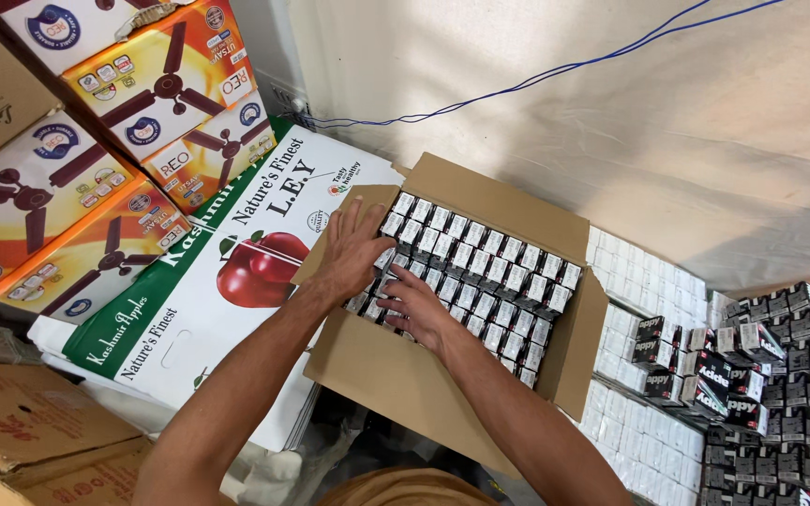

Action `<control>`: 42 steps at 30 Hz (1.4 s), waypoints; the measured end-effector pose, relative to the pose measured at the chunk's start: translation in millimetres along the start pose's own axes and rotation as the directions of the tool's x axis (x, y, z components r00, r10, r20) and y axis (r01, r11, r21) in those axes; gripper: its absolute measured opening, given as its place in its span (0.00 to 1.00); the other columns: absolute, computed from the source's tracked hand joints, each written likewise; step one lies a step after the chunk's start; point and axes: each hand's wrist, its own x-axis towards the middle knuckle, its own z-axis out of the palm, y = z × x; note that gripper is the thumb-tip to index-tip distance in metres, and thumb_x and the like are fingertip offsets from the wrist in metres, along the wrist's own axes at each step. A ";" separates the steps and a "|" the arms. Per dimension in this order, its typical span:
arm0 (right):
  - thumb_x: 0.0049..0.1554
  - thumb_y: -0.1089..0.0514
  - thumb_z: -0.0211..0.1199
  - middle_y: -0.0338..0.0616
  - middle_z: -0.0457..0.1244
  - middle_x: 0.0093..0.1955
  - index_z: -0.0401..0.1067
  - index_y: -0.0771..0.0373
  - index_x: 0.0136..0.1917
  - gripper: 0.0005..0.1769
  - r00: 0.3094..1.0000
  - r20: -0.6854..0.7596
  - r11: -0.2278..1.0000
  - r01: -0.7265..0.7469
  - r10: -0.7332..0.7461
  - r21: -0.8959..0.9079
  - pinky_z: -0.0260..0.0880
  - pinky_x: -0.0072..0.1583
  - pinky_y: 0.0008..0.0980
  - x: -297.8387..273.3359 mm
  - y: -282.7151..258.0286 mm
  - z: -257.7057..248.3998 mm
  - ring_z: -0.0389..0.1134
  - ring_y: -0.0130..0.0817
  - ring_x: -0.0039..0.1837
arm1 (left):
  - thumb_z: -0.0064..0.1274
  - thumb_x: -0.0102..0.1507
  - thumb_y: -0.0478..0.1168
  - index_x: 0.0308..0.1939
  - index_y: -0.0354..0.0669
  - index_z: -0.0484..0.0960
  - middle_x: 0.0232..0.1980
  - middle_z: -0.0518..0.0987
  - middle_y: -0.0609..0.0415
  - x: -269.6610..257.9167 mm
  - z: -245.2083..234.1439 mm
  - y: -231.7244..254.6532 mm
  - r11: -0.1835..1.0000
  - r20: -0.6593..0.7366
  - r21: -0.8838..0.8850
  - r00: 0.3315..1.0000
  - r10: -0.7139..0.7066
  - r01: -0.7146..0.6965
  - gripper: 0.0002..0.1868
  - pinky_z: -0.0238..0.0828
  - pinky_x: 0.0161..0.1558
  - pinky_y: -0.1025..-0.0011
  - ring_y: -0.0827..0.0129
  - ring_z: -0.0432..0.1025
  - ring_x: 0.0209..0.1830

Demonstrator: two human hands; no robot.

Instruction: The person packs small rectangular boxes into a larger cardboard box. They pick up the small boxes from a stack on the right and place them into the larger box, arranging them in neat rows.

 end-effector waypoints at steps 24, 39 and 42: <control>0.59 0.56 0.61 0.57 0.56 0.78 0.57 0.54 0.81 0.38 0.956 0.055 0.898 0.290 -0.289 -0.331 0.67 0.67 0.52 -59.4 -33.6 -54.3 0.65 0.51 0.72 | 0.57 0.60 0.44 0.62 0.52 0.76 0.71 0.67 0.46 15.5 -15.3 24.0 0.939 -0.046 -0.344 0.999 -0.024 0.007 0.25 0.55 0.69 0.46 0.46 0.61 0.74; 0.59 0.59 0.62 0.59 0.64 0.69 0.64 0.59 0.75 0.32 0.786 -0.383 0.839 0.296 -0.485 -0.456 0.70 0.66 0.50 -174.5 -11.9 -257.4 0.69 0.51 0.66 | 0.48 0.70 0.38 0.61 0.37 0.76 0.59 0.76 0.38 59.5 20.6 253.9 0.410 0.129 -0.911 0.966 0.223 0.027 0.16 0.69 0.61 0.40 0.36 0.71 0.63; 0.58 0.60 0.63 0.59 0.66 0.67 0.67 0.59 0.73 0.30 0.753 -0.458 0.856 0.269 -0.472 -0.441 0.71 0.64 0.50 -186.9 15.2 -293.9 0.70 0.52 0.65 | 0.48 0.69 0.37 0.58 0.39 0.79 0.55 0.77 0.43 53.7 57.9 296.2 0.365 0.184 -0.927 0.949 0.255 0.082 0.14 0.71 0.60 0.42 0.41 0.73 0.60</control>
